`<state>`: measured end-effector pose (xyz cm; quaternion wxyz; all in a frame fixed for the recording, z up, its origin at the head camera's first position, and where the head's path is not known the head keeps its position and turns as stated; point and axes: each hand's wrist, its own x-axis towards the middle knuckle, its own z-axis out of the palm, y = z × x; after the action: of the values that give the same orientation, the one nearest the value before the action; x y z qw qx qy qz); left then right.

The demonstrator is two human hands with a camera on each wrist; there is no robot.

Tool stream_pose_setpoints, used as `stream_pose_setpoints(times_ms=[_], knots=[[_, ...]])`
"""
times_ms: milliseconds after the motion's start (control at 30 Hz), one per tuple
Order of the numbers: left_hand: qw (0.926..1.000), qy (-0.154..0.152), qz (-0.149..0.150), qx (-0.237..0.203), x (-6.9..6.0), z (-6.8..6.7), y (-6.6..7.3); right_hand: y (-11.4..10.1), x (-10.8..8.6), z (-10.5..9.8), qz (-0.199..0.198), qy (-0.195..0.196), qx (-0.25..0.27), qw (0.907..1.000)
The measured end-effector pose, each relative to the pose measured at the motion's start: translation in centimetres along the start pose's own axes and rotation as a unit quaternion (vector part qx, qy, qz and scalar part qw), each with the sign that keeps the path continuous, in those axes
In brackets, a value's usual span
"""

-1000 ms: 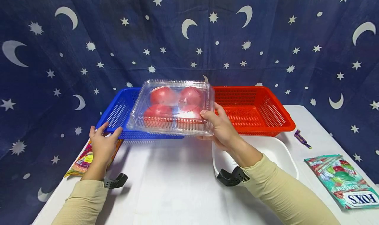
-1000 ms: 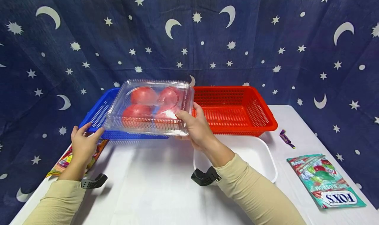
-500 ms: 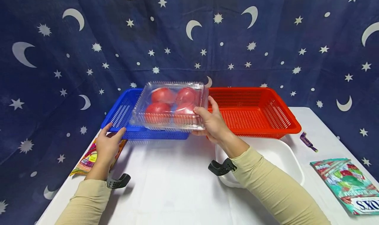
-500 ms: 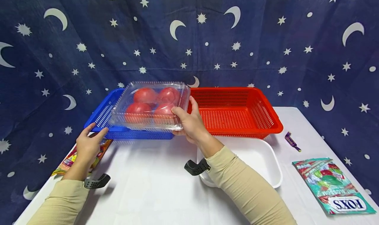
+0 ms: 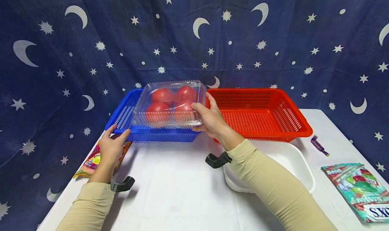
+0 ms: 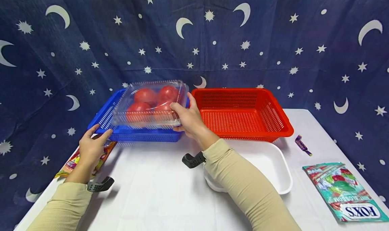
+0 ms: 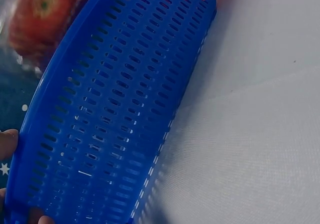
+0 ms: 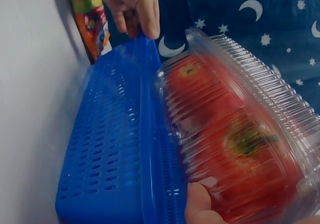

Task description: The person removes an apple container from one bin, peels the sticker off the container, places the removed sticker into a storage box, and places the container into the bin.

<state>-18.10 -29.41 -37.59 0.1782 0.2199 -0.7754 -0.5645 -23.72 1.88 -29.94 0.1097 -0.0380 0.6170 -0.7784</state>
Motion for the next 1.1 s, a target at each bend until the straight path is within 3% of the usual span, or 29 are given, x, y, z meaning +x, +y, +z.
stream_pose_setpoints(times_ms=[500,933,1033,1100], knots=[[0.9999,0.01,0.01,0.006,0.2,0.1,-0.1,1.8,4.6,2.9,0.021,0.03,-0.017,0.9992],[0.9999,0.007,0.011,-0.005,-0.1,0.3,-0.2,3.7,6.5,4.8,0.052,0.038,-0.058,0.9963],[0.9999,0.007,0.008,-0.007,0.0,0.3,-0.1,3.8,6.8,5.0,0.067,0.029,-0.107,0.9916],[0.9999,0.01,0.005,-0.005,0.0,0.2,-0.1,3.7,6.9,5.0,0.085,0.019,-0.18,0.9797]])
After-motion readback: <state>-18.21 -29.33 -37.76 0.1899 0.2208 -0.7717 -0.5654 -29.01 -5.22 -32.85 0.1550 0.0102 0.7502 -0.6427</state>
